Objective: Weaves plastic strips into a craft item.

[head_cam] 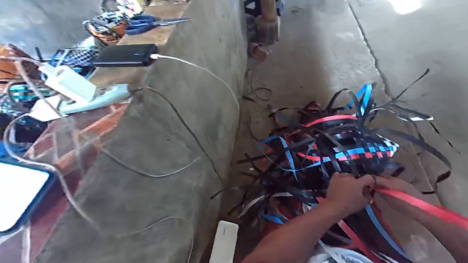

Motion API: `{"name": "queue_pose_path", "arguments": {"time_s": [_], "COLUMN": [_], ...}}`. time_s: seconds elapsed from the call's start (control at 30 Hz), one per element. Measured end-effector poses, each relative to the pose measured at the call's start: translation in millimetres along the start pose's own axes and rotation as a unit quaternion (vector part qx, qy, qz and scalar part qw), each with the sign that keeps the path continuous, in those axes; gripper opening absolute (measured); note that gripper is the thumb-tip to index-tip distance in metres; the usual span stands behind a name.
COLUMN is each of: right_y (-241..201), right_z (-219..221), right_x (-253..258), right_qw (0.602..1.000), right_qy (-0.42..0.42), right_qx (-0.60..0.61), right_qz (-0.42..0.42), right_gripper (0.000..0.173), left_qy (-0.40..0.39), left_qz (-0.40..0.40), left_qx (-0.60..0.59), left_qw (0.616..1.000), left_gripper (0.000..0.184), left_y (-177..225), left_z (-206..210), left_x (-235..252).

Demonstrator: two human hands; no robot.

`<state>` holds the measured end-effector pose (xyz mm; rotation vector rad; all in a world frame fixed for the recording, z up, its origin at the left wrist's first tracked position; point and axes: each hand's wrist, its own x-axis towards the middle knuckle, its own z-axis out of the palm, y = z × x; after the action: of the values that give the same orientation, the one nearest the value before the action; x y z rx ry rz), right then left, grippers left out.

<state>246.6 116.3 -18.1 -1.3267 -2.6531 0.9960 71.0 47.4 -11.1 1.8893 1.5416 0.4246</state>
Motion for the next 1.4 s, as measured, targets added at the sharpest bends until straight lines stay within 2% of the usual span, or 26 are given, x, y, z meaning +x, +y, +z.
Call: {"name": "queue_pose_path", "arguments": {"time_s": [0.1,0.17,0.3,0.43,0.57,0.63,0.67,0.73,0.83,0.93,0.97,1.0,1.1,1.13,1.2,1.27,1.3,1.37,1.4], "right_y": [-18,-25,-13,2,25,48,60,77,107,116,110,100,54,40,21,10,1,-14,-17], "right_z": [-5,-5,-4,-3,-11,-21,-23,-31,-48,-42,-34,-25,-13,-9,1,15,18,22,26], "right_x": [3,4,6,-6,-18,-29,-36,-51,-66,-77,-77,-75,-62,-54,-32,-6,1,11,16], "right_qw": [0.988,0.984,1.0,0.99,0.984,0.974,0.957,0.887,0.778,0.744,0.746,0.765,0.853,0.886,0.934,0.937,0.94,0.949,0.95], "right_qy": [-0.07,-0.075,-0.014,0.009,0.077,0.119,0.152,0.225,0.285,0.239,0.214,0.182,0.042,0.022,0.05,0.138,0.163,0.175,0.184], "right_qx": [-0.123,-0.141,0.006,0.141,0.153,0.186,0.246,0.394,0.552,0.622,0.63,0.618,0.517,0.453,0.308,0.215,0.186,0.154,0.131], "right_qz": [0.069,0.075,0.026,0.013,-0.051,-0.046,-0.005,0.08,0.093,0.043,0.033,0.02,-0.057,-0.093,-0.171,-0.239,-0.234,-0.215,-0.217], "right_gripper": [0.039,0.041,0.03,0.025,0.027,0.029,0.029,0.022,0.059,0.073,0.07,0.065,0.076,0.067,0.053,0.032,0.029,0.025,0.023], "left_qy": [0.014,0.024,0.04,0.014,0.003,0.005,0.007,0.01,0.025,0.03,0.023,0.013,-0.021,-0.02,0.02,0.089,0.141,0.221,0.244], "left_qz": [-0.005,-0.008,-0.044,-0.082,-0.093,-0.097,-0.097,-0.095,-0.084,-0.07,-0.072,-0.079,-0.099,-0.094,-0.071,-0.059,-0.045,-0.017,-0.007], "left_qx": [0.001,-0.008,-0.038,-0.068,-0.065,-0.06,-0.06,-0.061,-0.057,-0.051,-0.051,-0.052,-0.06,-0.068,-0.108,-0.178,-0.21,-0.253,-0.261], "left_qw": [1.0,1.0,0.997,0.994,0.994,0.993,0.993,0.994,0.995,0.996,0.996,0.995,0.993,0.993,0.991,0.978,0.966,0.942,0.934], "left_gripper": [0.03,0.031,0.033,0.041,0.042,0.041,0.04,0.036,0.029,0.028,0.029,0.031,0.044,0.048,0.059,0.077,0.081,0.074,0.064], "left_y": [-1,-1,0,1,0,-2,-2,-2,-3,-1,-1,-1,-2,-3,-5,-3,-3,-2,-2], "left_z": [0,2,1,2,4,5,6,6,8,9,10,10,11,13,16,13,12,4,-2], "left_x": [0,-1,-4,-2,0,2,3,3,3,4,4,5,8,7,3,-4,-7,-13,-18]}}
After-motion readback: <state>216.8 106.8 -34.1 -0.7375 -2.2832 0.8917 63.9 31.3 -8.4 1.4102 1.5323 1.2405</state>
